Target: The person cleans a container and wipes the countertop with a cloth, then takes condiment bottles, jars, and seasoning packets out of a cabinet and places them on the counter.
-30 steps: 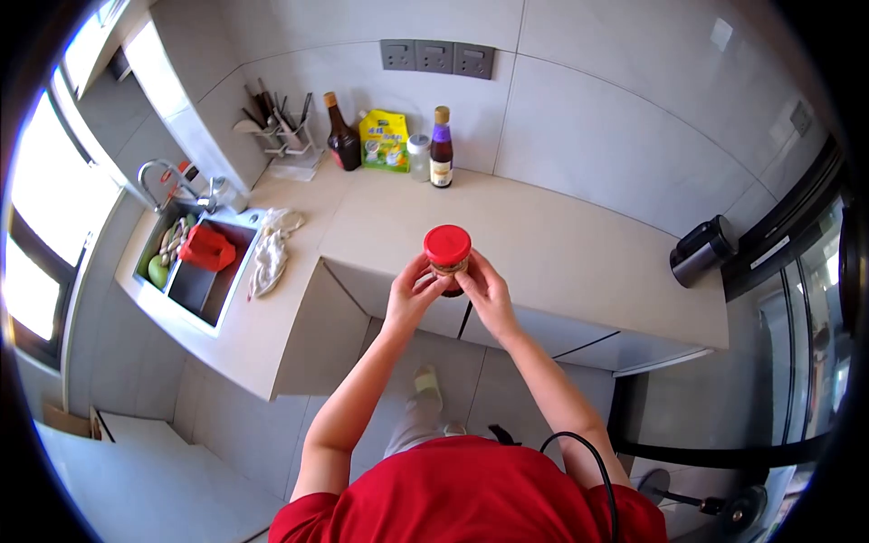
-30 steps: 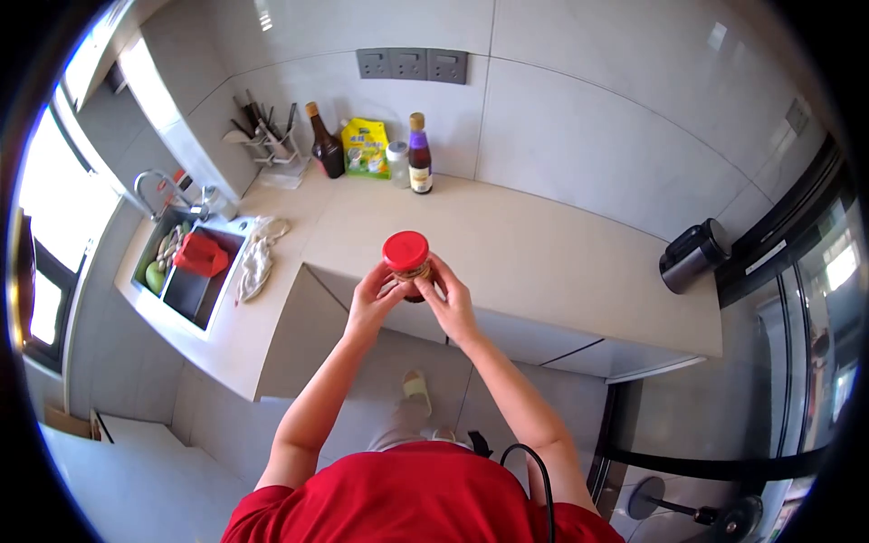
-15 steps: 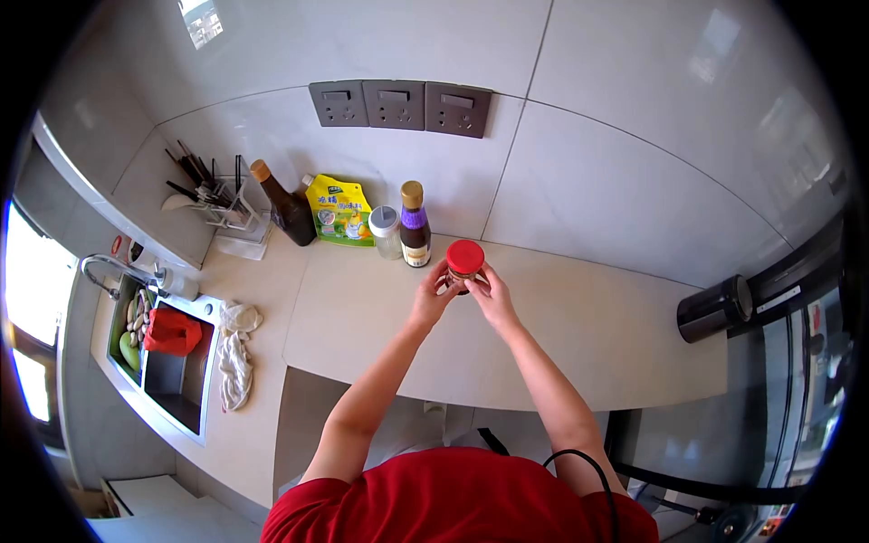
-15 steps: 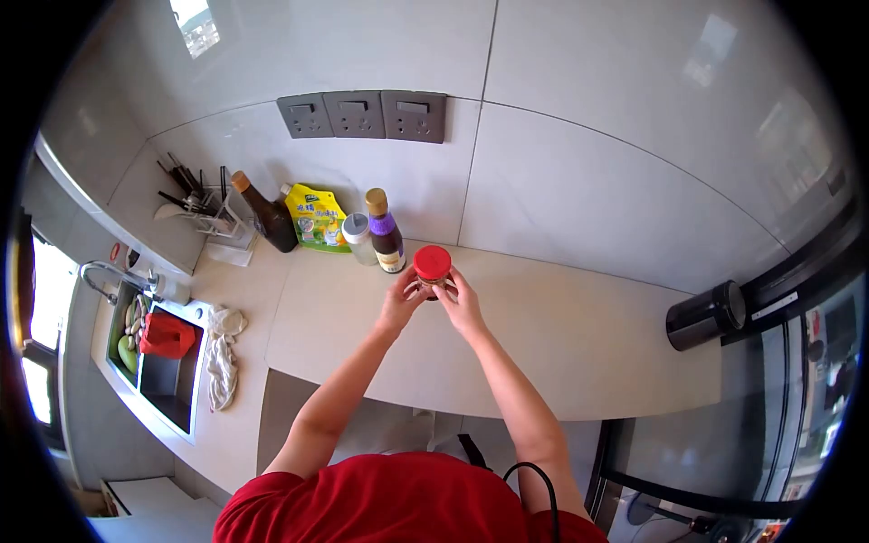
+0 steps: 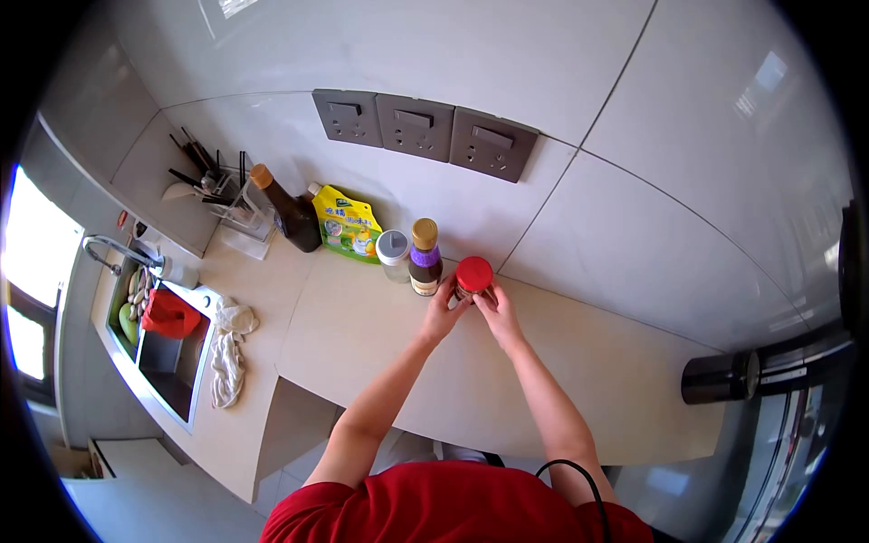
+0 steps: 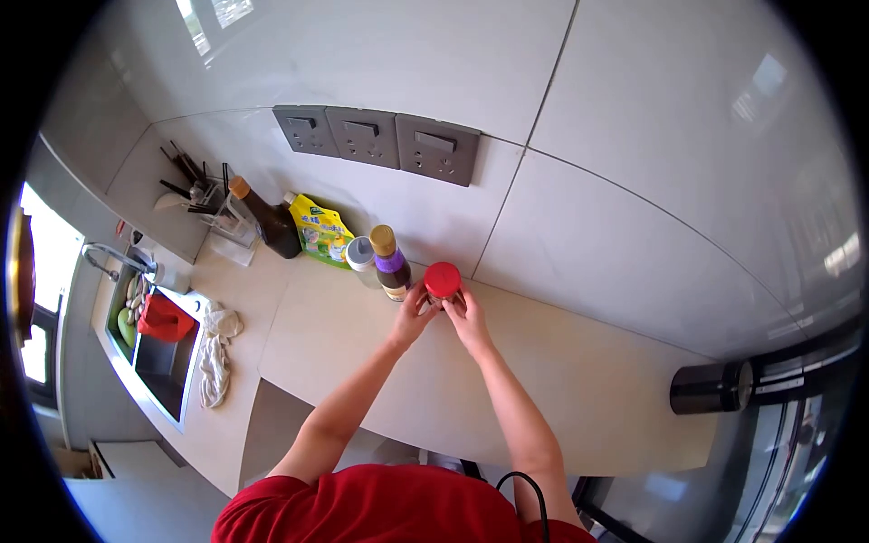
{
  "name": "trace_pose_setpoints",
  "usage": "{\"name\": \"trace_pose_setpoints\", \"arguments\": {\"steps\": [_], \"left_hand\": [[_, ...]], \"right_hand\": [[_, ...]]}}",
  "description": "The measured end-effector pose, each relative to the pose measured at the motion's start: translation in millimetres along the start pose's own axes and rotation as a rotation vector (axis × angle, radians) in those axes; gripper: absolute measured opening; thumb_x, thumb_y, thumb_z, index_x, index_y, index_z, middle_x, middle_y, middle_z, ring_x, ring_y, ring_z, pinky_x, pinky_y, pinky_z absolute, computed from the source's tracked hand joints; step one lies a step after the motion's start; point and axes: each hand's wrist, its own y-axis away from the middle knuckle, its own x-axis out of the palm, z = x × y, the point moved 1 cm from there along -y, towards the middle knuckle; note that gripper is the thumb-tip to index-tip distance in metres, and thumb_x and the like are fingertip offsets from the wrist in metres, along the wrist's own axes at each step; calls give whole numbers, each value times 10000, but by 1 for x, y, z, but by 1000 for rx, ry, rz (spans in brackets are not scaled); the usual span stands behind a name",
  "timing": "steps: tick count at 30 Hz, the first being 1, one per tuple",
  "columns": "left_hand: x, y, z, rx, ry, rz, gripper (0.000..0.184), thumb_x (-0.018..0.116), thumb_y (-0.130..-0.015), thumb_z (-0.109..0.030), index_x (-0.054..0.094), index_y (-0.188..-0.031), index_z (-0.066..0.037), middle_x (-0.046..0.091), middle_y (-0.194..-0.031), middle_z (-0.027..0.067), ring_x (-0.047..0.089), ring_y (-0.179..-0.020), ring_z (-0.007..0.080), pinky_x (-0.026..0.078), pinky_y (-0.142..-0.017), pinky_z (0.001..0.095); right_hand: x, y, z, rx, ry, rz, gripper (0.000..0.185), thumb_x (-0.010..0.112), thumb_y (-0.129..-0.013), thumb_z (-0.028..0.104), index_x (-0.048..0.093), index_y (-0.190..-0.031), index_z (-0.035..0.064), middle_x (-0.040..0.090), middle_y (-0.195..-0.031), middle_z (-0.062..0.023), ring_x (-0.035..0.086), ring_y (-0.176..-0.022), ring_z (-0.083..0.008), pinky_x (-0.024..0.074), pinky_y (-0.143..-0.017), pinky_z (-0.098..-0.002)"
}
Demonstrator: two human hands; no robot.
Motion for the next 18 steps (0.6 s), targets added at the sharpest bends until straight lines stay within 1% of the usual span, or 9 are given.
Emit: {"name": "trace_pose_setpoints", "arguments": {"steps": [6, 8, 9, 10, 11, 13, 15, 16, 18], "left_hand": [[4, 17, 25, -2, -137, -91, 646, 710, -796, -127, 388, -1347, -27, 493, -1300, 120, 485, -1182, 208, 404, -967, 331], [10, 49, 15, 78, -386, -300, 631, 716, -777, -131, 425, -1333, -56, 517, -1298, 139, 534, -1123, 244, 466, -881, 345], [10, 69, 5, -19, -475, -290, 603, 708, -788, -140, 443, -1325, -65, 555, -1249, 144, 571, -1072, 269, 489, -860, 353], [11, 95, -12, -100, -442, -260, 570, 698, -803, -159, 462, -1309, -45, 597, -1186, 134, 596, -1025, 235, 498, -852, 335], [4, 124, -17, -166, -127, -228, 525, 684, -830, -188, 483, -1286, -21, 626, -1127, 105, 603, -981, 186, 500, -846, 318], [-7, 186, -69, -303, 184, -126, 446, 605, -906, -242, 502, -1268, -5, 614, -1123, 80, 573, -1020, 135, 466, -911, 284], [-22, 256, -116, -415, 419, -245, 482, 571, -925, -305, 478, -1294, -8, 609, -1128, 68, 560, -1056, 134, 447, -948, 287], [-28, 292, -131, -380, 534, -323, 467, 552, -935, -303, 474, -1298, -19, 609, -1117, 65, 572, -1042, 137, 455, -940, 285], [-40, 360, -137, -308, 656, -498, 369, 515, -955, -269, 515, -1241, -36, 623, -1068, 54, 597, -987, 130, 488, -892, 274]], "right_hand": [[-4, 7, -16, -49, -37, 68, 510, 558, -908, 54, 351, -1371, 5, 480, -1303, -93, 473, -1191, -170, 369, -1002, -292], [-6, 20, -9, -57, -17, 98, 511, 582, -904, 97, 370, -1360, 6, 477, -1304, -83, 469, -1186, -162, 371, -992, -297], [-12, 29, -24, -34, 88, -44, 479, 596, -904, 157, 421, -1325, 8, 488, -1292, -86, 472, -1175, -159, 381, -975, -306], [-16, 44, -24, -12, 99, -80, 445, 579, -913, 167, 439, -1304, 5, 509, -1252, -88, 491, -1137, -158, 399, -952, -304], [-17, 65, -14, 29, 62, -60, 414, 562, -922, 177, 457, -1282, 2, 530, -1211, -90, 511, -1099, -158, 417, -930, -303], [-18, 119, 5, 140, -23, 12, 364, 528, -939, 198, 492, -1240, -4, 572, -1130, -93, 550, -1024, -156, 452, -884, -300], [-8, 173, 20, 258, -101, 148, 329, 507, -950, 199, 515, -1204, -11, 597, -1035, -90, 575, -937, -151, 473, -843, -284], [1, 195, 18, 330, -154, 198, 314, 500, -950, 178, 515, -1193, -22, 606, -1034, -106, 595, -933, -178, 487, -842, -297], [7, 221, -32, 472, -243, 375, 307, 511, -943, 164, 517, -1198, -7, 615, -1047, -97, 608, -931, -171, 503, -838, -301]]}}
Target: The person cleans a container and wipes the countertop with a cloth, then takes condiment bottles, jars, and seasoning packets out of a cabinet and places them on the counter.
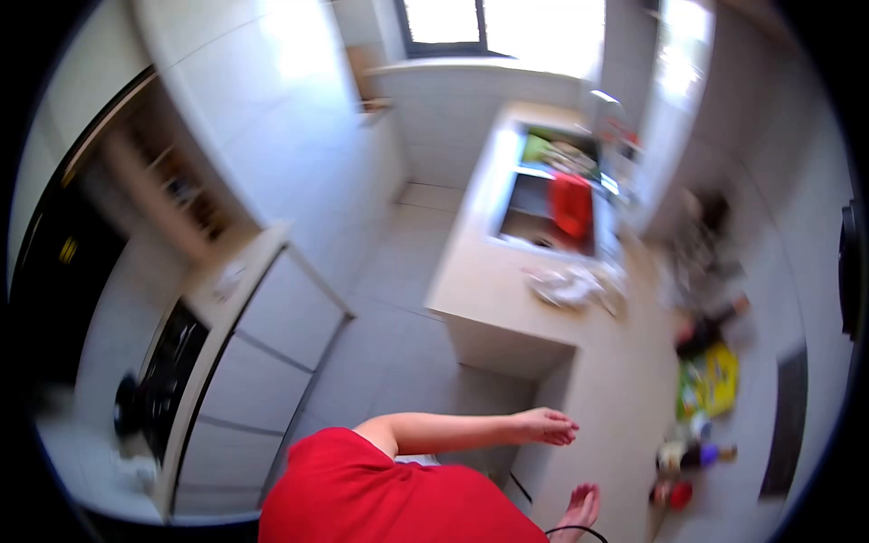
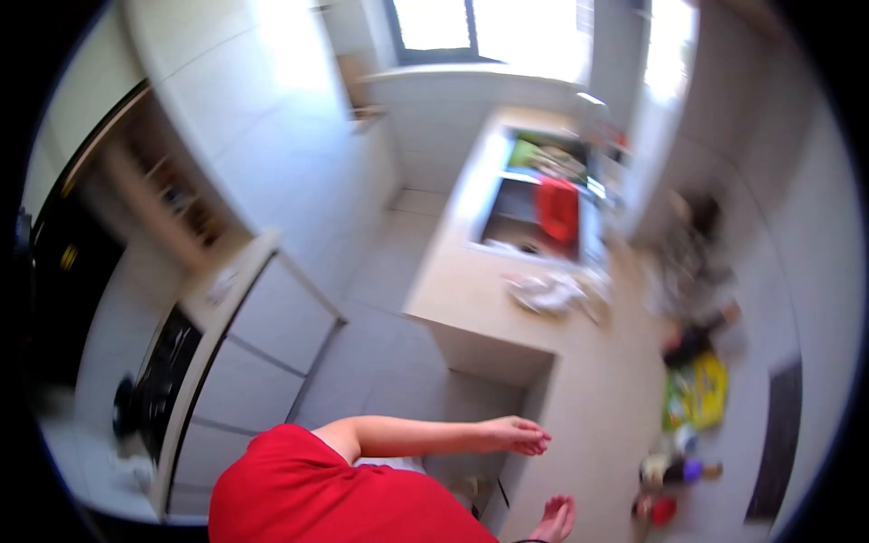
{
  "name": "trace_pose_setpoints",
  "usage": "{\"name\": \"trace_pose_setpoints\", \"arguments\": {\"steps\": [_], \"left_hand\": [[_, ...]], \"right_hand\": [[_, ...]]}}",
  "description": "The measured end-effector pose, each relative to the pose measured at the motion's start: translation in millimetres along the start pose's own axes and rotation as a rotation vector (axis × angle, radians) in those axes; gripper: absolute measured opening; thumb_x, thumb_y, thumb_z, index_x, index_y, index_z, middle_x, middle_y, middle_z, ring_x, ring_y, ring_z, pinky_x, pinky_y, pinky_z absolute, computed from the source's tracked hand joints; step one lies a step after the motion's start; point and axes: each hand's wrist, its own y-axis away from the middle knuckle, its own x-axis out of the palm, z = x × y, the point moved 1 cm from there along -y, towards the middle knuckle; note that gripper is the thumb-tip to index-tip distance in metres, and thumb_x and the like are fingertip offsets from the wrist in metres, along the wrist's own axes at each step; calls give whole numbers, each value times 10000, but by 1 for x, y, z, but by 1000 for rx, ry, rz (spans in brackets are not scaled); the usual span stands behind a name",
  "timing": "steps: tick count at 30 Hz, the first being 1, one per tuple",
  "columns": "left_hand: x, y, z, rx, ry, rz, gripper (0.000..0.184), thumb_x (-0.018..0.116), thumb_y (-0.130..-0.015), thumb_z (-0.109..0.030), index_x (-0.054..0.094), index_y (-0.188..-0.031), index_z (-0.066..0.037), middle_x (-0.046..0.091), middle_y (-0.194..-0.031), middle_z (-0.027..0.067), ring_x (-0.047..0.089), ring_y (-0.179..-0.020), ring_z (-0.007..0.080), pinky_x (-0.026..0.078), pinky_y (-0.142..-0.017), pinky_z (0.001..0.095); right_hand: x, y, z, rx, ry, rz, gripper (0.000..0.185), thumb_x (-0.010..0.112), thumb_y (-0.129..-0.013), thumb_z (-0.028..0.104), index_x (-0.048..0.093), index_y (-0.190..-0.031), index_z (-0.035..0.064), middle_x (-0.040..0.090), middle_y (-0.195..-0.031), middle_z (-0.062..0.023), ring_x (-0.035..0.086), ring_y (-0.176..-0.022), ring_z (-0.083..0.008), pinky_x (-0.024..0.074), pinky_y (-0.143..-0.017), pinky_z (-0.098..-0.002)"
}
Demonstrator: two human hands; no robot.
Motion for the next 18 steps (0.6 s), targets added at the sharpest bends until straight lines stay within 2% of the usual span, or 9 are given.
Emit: {"name": "trace_pose_setpoints", "arguments": {"steps": [2, 4, 5, 6, 8, 11, 12, 14, 18], "left_hand": [[-48, 61, -1, 126, 48, -161, 326, 506, -959, -257, 539, -1199, -39, 630, -1040, 51, 601, -981, 127, 504, -866, 275], [-93, 127, 1, 188, 166, -341, 285, 495, -961, -277, 572, -1153, -81, 647, -982, 33, 623, -913, 128, 513, -814, 265], [-123, 162, 10, 259, 203, -348, 300, 485, -964, -286, 569, -1164, -78, 645, -1000, 36, 623, -927, 133, 509, -823, 274], [-138, 208, 7, 287, 249, -432, 301, 496, -959, -270, 564, -1176, -72, 642, -1015, 44, 621, -944, 143, 507, -845, 287], [-187, 286, 20, 408, 418, -500, 286, 518, -949, -225, 564, -1169, -47, 638, -1030, 74, 620, -968, 179, 510, -874, 312], [-248, 411, 37, 586, 588, -590, 253, 538, -938, -201, 576, -1130, -40, 644, -1023, 82, 626, -966, 190, 510, -878, 316], [-264, 451, 38, 606, 614, -683, 263, 513, -949, -176, 551, -1159, -24, 631, -1057, 97, 609, -1002, 196, 486, -927, 337], [-286, 524, 32, 691, 635, -742, 255, 508, -949, -169, 559, -1149, -18, 635, -1051, 108, 616, -992, 201, 494, -912, 336], [-322, 651, -9, 1065, 642, -893, 238, 491, -950, -148, 579, -1121, -7, 644, -1041, 110, 623, -987, 208, 505, -892, 335]], "right_hand": [[53, -3, -39, 180, 21, 148, 241, 511, -946, 149, 569, -1145, 27, 636, -970, -85, 606, -867, -180, 509, -794, -333], [137, 34, -53, 305, 154, 343, 286, 505, -946, 154, 531, -1208, 43, 624, -1061, -93, 608, -942, -201, 504, -856, -365], [177, 54, -68, 399, 251, 361, 315, 499, -950, 154, 505, -1245, 46, 608, -1105, -96, 600, -973, -203, 494, -881, -347], [221, 75, -76, 391, 331, 527, 318, 495, -954, 163, 506, -1248, 44, 609, -1103, -100, 600, -968, -206, 492, -879, -340], [297, 100, -109, 431, 383, 720, 347, 531, -940, 200, 508, -1241, 31, 614, -1094, -108, 605, -957, -202, 501, -852, -319], [407, 138, -183, 503, 361, 895, 312, 514, -938, 152, 510, -1200, -16, 620, -1043, -119, 621, -945, -208, 508, -857, -329], [440, 152, -206, 510, 370, 912, 312, 514, -938, 152, 510, -1200, -16, 620, -1043, -119, 621, -945, -208, 508, -857, -329], [505, 184, -247, 584, 375, 1082, 308, 503, -938, 132, 506, -1189, -45, 614, -1045, -152, 621, -956, -251, 511, -862, -356], [639, 257, -307, 708, 430, 1315, 311, 537, -921, 138, 520, -1177, -38, 617, -1054, -164, 621, -973, -254, 503, -882, -365]]}}
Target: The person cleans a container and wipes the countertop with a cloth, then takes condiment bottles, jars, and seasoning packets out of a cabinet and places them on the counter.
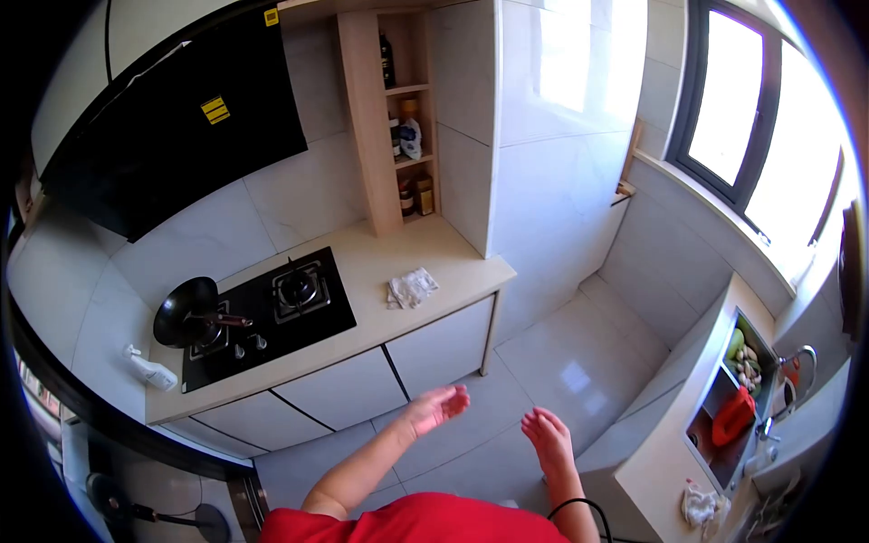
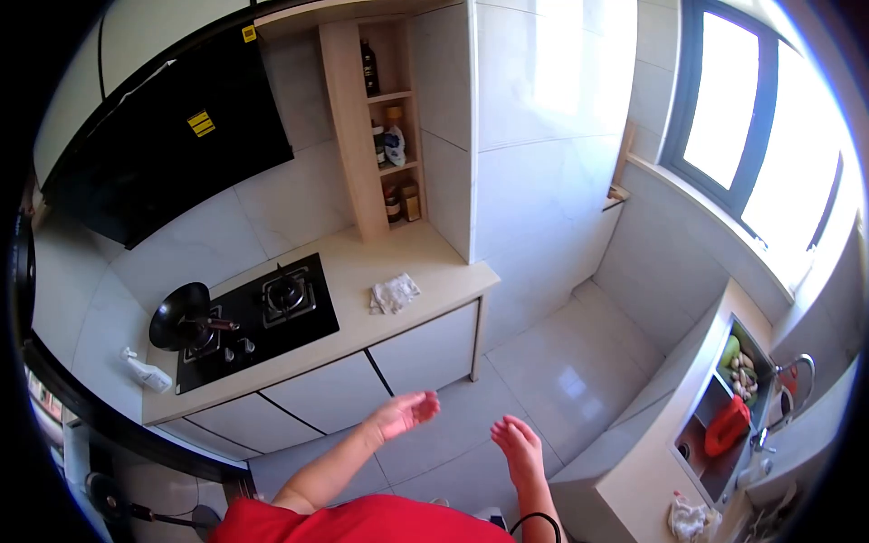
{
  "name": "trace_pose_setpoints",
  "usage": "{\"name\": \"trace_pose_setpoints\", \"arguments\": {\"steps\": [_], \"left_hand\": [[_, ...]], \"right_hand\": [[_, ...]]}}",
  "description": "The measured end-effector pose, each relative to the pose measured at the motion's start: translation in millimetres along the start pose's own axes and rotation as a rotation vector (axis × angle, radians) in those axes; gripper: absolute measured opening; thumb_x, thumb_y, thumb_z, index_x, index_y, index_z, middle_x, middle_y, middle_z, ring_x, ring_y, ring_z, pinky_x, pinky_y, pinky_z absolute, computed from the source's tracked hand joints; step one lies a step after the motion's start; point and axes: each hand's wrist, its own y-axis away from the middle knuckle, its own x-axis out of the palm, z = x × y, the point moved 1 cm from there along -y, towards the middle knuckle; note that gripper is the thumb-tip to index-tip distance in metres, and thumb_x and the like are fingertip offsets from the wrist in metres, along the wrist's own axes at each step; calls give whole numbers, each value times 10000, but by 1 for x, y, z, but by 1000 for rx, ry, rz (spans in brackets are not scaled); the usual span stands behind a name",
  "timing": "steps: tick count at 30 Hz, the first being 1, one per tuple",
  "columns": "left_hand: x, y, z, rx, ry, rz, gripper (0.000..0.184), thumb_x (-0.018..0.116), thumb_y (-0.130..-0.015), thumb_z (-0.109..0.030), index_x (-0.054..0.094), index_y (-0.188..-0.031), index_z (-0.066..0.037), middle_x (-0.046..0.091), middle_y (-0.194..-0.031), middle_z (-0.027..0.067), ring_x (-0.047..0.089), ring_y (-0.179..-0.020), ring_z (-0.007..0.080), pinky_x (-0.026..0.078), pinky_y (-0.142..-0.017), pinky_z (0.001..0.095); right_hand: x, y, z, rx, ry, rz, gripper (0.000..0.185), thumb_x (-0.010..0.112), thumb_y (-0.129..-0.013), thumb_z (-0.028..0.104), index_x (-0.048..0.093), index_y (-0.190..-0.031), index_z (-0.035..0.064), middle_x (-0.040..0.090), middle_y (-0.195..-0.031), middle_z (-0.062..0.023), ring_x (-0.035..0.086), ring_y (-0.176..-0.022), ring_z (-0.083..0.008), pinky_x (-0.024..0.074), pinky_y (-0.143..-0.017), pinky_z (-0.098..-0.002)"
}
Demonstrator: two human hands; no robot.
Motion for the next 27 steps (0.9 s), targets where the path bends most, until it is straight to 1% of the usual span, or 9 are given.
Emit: {"name": "trace_pose_setpoints", "arguments": {"steps": [4, 8, 13, 16, 21, 23, 25, 26, 27], "left_hand": [[7, -36, -137, 287, -40, -22, 244, 524, -938, -157, 569, -1130, -14, 644, -1038, 101, 627, -970, 197, 518, -876, 327], [36, -80, -279, 521, -143, -2, 327, 534, -937, -232, 536, -1203, -42, 627, -1103, 92, 610, -1011, 190, 491, -928, 325], [108, -130, -441, 797, -390, -103, 509, 455, -965, -359, 377, -1359, -47, 463, -1330, 135, 490, -1190, 221, 422, -1013, 348], [141, -167, -522, 916, -518, -154, 631, 390, -962, -463, 259, -1425, -56, 330, -1438, 149, 334, -1324, 250, 317, -1088, 376], [177, -223, -635, 997, -537, -203, 746, 320, -934, -587, 191, -1458, -72, 197, -1507, 147, 157, -1401, 264, 158, -1131, 394], [186, -246, -670, 1046, -569, -257, 755, 317, -930, -596, 188, -1460, -75, 182, -1513, 145, 145, -1404, 261, 140, -1131, 396], [192, -269, -701, 1139, -626, -347, 731, 284, -948, -565, 168, -1461, -57, 175, -1513, 166, 114, -1413, 275, 115, -1130, 382], [191, -281, -711, 1133, -631, -350, 731, 284, -948, -565, 168, -1461, -57, 175, -1513, 166, 114, -1413, 275, 115, -1130, 382], [192, -292, -725, 1152, -711, -442, 722, 291, -951, -551, 182, -1456, -47, 209, -1500, 173, 144, -1405, 276, 134, -1125, 369]], "right_hand": [[83, -131, 39, 32, 52, 272, 326, 547, -923, 162, 522, -1181, -35, 621, -1077, -167, 612, -1012, -266, 495, -899, -377], [182, -255, 109, -9, 92, 481, 329, 533, -931, 154, 513, -1200, -34, 616, -1099, -164, 604, -1033, -263, 479, -933, -370], [315, -396, 211, -148, 108, 718, 320, 492, -947, 133, 502, -1219, -34, 581, -1162, -163, 576, -1075, -240, 477, -940, -348], [391, -464, 264, -203, 103, 783, 329, 488, -943, 125, 494, -1229, -37, 575, -1166, -159, 572, -1073, -233, 476, -941, -343], [511, -567, 317, -273, 65, 830, 328, 505, -924, 128, 510, -1213, -28, 584, -1131, -138, 585, -1023, -222, 478, -938, -336], [552, -604, 325, -306, 32, 726, 317, 524, -904, 129, 534, -1194, 3, 590, -1096, -113, 588, -956, -201, 489, -864, -298], [590, -639, 334, -331, 120, 713, 323, 530, -906, 131, 525, -1206, 13, 584, -1103, -108, 582, -963, -200, 493, -858, -297], [602, -653, 333, -359, 212, 692, 330, 536, -908, 132, 515, -1219, 24, 578, -1110, -103, 577, -971, -199, 496, -851, -297], [614, -665, 332, -368, 212, 695, 330, 536, -908, 132, 515, -1219, 24, 578, -1110, -103, 577, -971, -199, 496, -851, -297]]}}
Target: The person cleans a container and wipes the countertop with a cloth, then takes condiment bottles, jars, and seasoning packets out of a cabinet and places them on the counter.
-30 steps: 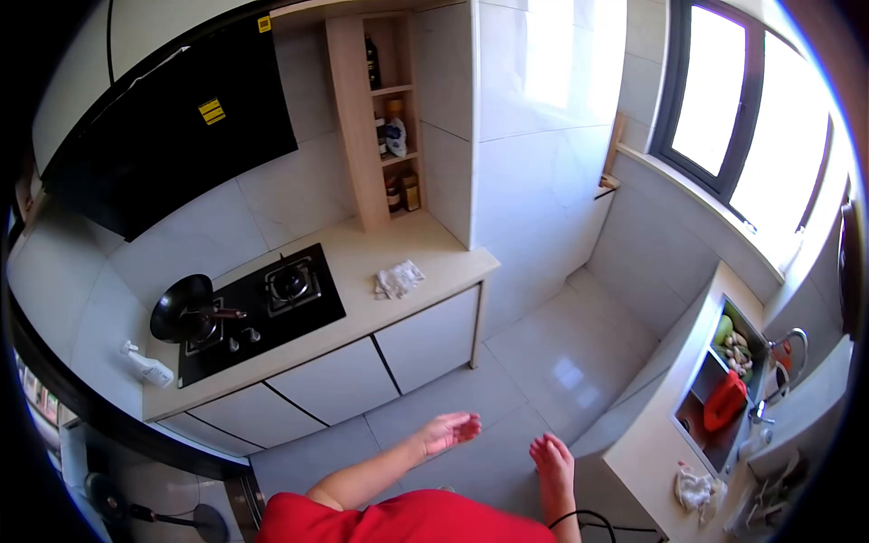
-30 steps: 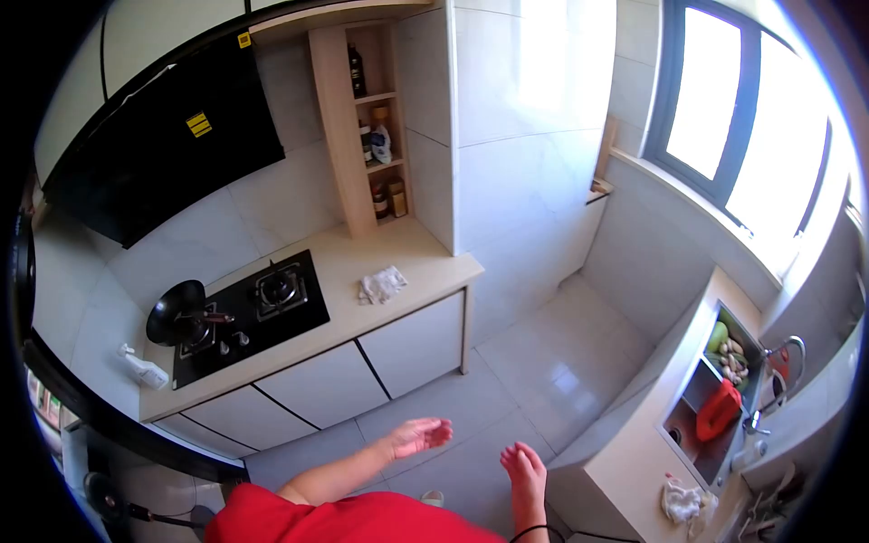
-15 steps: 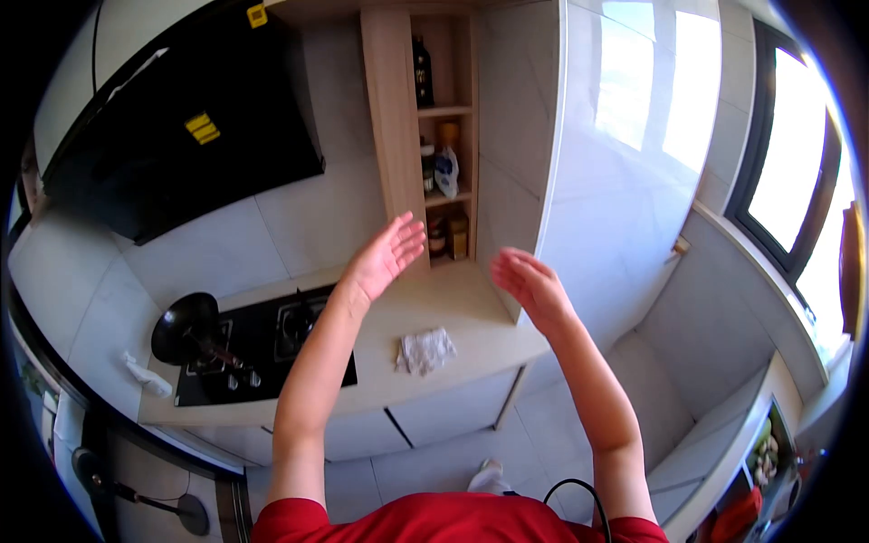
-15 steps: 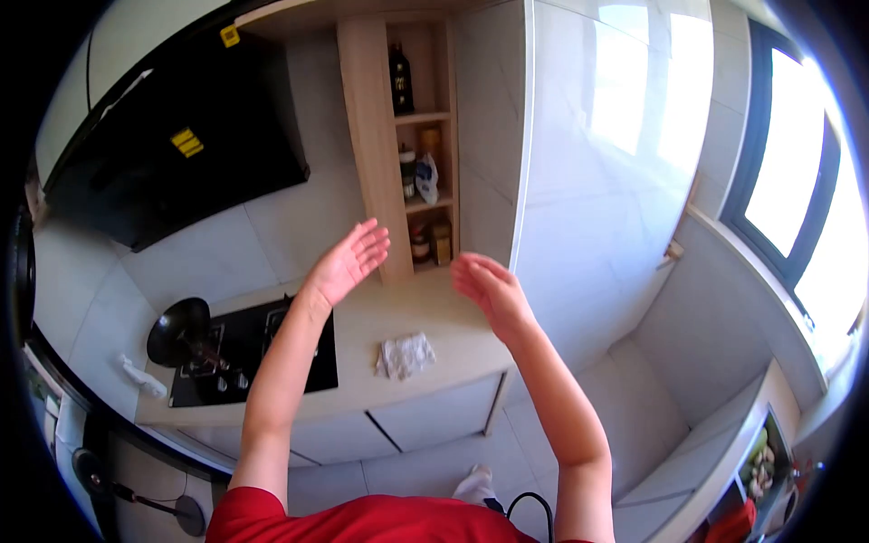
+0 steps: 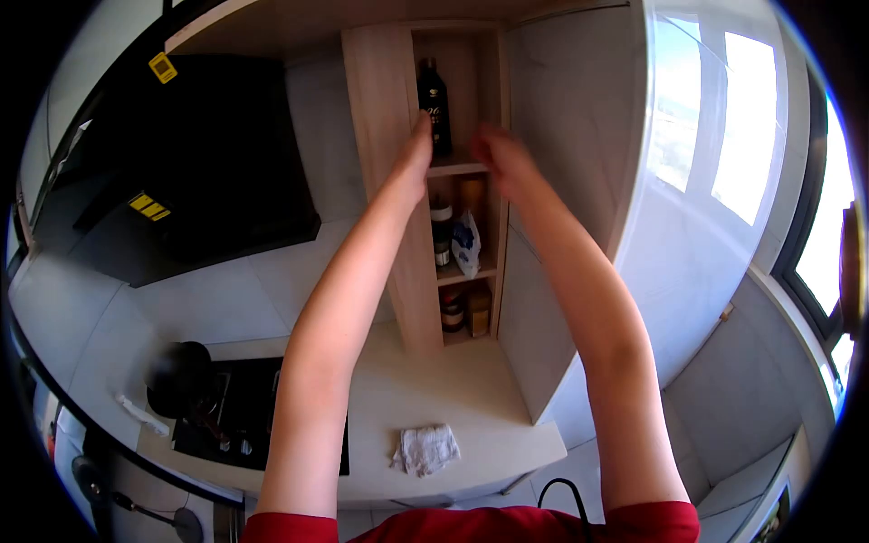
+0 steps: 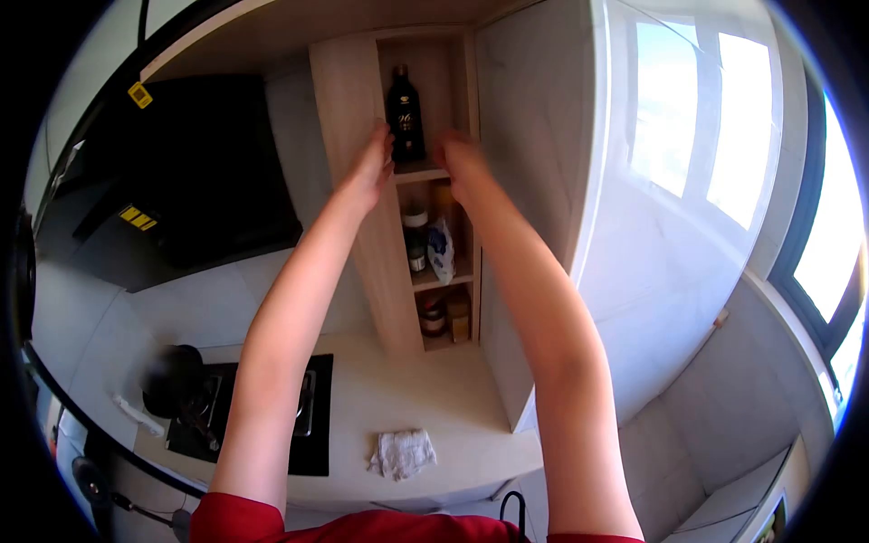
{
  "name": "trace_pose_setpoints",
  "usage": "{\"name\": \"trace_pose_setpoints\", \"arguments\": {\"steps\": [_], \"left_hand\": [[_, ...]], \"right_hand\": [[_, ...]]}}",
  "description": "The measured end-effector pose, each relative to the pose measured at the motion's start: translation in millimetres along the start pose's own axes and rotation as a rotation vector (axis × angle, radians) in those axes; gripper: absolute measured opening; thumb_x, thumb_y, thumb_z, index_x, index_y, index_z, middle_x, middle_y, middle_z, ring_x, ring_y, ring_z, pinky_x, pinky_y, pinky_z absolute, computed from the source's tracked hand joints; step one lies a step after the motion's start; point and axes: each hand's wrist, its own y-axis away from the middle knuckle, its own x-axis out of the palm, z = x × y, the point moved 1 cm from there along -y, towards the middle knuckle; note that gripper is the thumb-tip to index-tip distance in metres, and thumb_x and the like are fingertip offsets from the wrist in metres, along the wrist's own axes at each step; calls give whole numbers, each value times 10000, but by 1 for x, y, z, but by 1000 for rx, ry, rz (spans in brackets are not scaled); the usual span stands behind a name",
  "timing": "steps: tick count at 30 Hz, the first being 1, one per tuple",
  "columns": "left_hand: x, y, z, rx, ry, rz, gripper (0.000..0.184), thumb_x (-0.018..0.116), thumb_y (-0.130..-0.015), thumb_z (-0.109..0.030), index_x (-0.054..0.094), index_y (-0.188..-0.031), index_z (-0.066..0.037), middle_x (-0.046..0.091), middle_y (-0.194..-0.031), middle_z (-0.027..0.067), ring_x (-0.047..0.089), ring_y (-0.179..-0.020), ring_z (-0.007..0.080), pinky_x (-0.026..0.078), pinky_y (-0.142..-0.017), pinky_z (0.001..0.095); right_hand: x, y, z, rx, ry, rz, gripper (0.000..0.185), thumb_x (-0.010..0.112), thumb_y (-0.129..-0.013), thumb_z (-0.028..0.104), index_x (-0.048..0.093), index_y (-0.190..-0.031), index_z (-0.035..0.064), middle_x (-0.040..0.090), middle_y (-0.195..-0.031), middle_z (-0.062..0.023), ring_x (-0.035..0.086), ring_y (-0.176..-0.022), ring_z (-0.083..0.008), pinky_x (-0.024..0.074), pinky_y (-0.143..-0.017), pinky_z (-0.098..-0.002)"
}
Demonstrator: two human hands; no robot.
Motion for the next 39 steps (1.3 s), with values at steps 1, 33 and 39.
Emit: {"name": "trace_pose_setpoints", "arguments": {"steps": [1, 33, 39], "left_hand": [[4, -15, 3, 20, -109, -39, 713, 297, -953, -537, 197, -1452, -38, 243, -1488, 181, 174, -1398, 278, 154, -1119, 356], [19, -186, 99, 181, -845, -431, 453, 411, -931, -285, 435, -1170, 100, 501, -1147, 324, 529, -1019, 478, 441, -887, 500], [20, -145, 75, 56, -459, -481, 419, 397, -920, -251, 447, -1198, 59, 553, -1111, 322, 544, -1056, 438, 440, -904, 463]], "right_hand": [[4, -15, -4, -53, 15, -15, 341, 551, -901, 140, 517, -1225, 39, 575, -1117, -95, 573, -962, -193, 488, -840, -294], [5, -156, -71, -210, 203, -75, 535, 755, -721, 170, 537, -1150, -62, 604, -1093, -169, 579, -967, -243, 459, -832, -354], [8, -160, -84, -496, 275, -105, 521, 768, -706, 202, 567, -1109, -60, 615, -1073, -172, 587, -983, -253, 449, -856, -351]]}}
